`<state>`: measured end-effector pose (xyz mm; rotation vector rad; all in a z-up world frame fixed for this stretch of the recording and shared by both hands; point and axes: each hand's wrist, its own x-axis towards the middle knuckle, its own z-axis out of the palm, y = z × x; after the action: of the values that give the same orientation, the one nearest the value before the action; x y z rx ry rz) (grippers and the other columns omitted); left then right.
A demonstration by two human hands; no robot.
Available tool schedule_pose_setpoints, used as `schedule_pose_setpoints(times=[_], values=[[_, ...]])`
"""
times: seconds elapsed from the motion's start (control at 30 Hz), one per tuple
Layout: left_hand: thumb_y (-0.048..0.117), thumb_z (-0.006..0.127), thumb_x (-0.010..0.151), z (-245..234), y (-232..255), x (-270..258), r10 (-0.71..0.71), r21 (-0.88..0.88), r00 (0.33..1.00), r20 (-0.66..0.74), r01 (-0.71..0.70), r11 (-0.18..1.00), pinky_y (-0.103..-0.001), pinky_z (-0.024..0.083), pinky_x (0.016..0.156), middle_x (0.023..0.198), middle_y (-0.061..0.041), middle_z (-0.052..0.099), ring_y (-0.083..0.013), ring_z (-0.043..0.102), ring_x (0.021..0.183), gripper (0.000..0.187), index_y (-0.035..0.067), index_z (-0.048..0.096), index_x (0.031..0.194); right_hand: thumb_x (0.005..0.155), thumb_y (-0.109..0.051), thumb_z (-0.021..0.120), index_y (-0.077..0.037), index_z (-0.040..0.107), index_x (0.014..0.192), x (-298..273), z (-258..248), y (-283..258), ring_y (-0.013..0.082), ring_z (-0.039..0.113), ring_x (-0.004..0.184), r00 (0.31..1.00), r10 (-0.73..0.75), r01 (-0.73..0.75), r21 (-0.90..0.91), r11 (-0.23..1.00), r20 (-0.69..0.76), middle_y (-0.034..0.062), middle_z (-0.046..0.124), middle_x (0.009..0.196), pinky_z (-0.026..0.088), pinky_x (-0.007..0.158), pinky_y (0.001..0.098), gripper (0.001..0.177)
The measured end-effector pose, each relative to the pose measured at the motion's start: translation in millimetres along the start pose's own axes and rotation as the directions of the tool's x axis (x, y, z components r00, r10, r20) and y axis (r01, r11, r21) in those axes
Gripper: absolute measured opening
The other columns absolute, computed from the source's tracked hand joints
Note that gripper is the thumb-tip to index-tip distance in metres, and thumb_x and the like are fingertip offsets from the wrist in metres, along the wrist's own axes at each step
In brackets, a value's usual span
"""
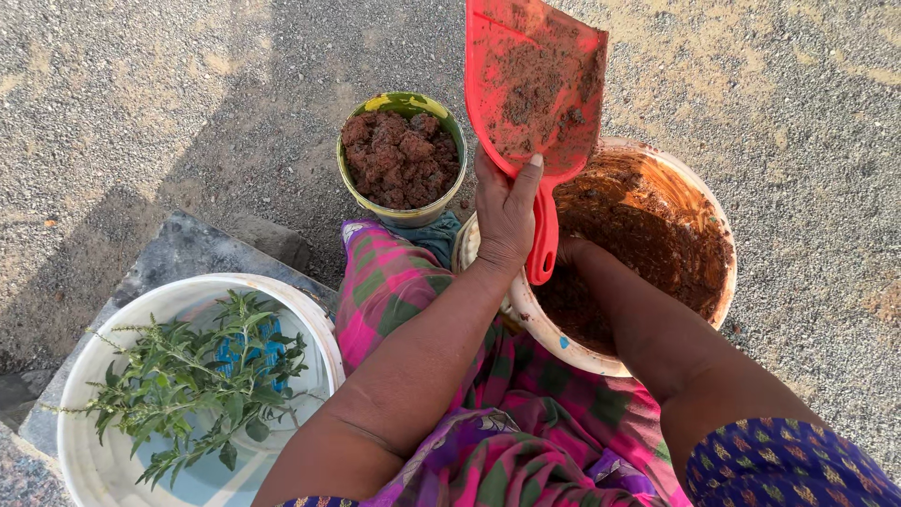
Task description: The person mixes soil by scooping it with a dustpan and kneading it by hand inside containers.
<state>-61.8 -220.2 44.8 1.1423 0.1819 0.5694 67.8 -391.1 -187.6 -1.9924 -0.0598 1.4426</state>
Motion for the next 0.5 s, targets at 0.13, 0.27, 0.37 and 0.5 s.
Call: schedule_pose_setpoints(times=[0.13, 0.27, 0.37, 0.5], values=[[0.022, 0.063, 0.104, 1, -1, -1, 0.002, -0.079, 1.0, 0.026, 0.0, 0.997, -0.037, 0.042, 0.114, 0.139, -0.017, 0.057, -0.0241, 0.056, 0.129, 0.058, -0.001, 0.035, 0.15, 0.102, -0.041, 0.049, -0.004, 0.07, 0.126, -4, 6, 5, 0.0306, 0.068, 0.109, 1.0, 0.011, -0.012, 0.048, 0.999, 0.027, 0.017, 0.072, 0.123, 0.054, 0.098, 0.0465, 0.049], [0.023, 0.061, 0.104, 0, 2, 0, -0.028, 0.014, 0.999, 0.034, 0.028, 1.0, -0.038, 0.045, 0.113, 0.137, -0.017, 0.058, -0.0247, 0.058, 0.128, 0.058, 0.001, 0.035, 0.151, 0.102, -0.041, 0.048, -0.003, 0.069, 0.125, -6, 5, 4, 0.0308, 0.068, 0.109, 0.999, 0.017, -0.02, 0.087, 0.996, 0.045, 0.017, 0.072, 0.122, 0.054, 0.098, 0.0469, 0.049], [0.023, 0.061, 0.103, 0, 3, 1, -0.004, 0.045, 1.0, 0.028, 0.003, 0.999, -0.038, 0.046, 0.112, 0.138, -0.017, 0.059, -0.025, 0.059, 0.128, 0.06, 0.002, 0.034, 0.152, 0.102, -0.04, 0.048, -0.003, 0.069, 0.125, -8, 7, 4, 0.031, 0.068, 0.108, 0.998, 0.027, -0.033, 0.101, 0.994, 0.056, 0.017, 0.072, 0.122, 0.054, 0.097, 0.0472, 0.048], [0.023, 0.061, 0.104, -1, 0, 0, -0.014, 0.034, 0.999, 0.03, 0.013, 0.999, -0.038, 0.044, 0.113, 0.139, -0.017, 0.057, -0.0252, 0.058, 0.13, 0.06, 0.002, 0.033, 0.153, 0.103, -0.039, 0.047, -0.002, 0.069, 0.125, -15, 12, 6, 0.0312, 0.068, 0.107, 0.995, 0.052, -0.063, 0.122, 0.991, 0.089, 0.017, 0.072, 0.121, 0.055, 0.097, 0.0476, 0.048]])
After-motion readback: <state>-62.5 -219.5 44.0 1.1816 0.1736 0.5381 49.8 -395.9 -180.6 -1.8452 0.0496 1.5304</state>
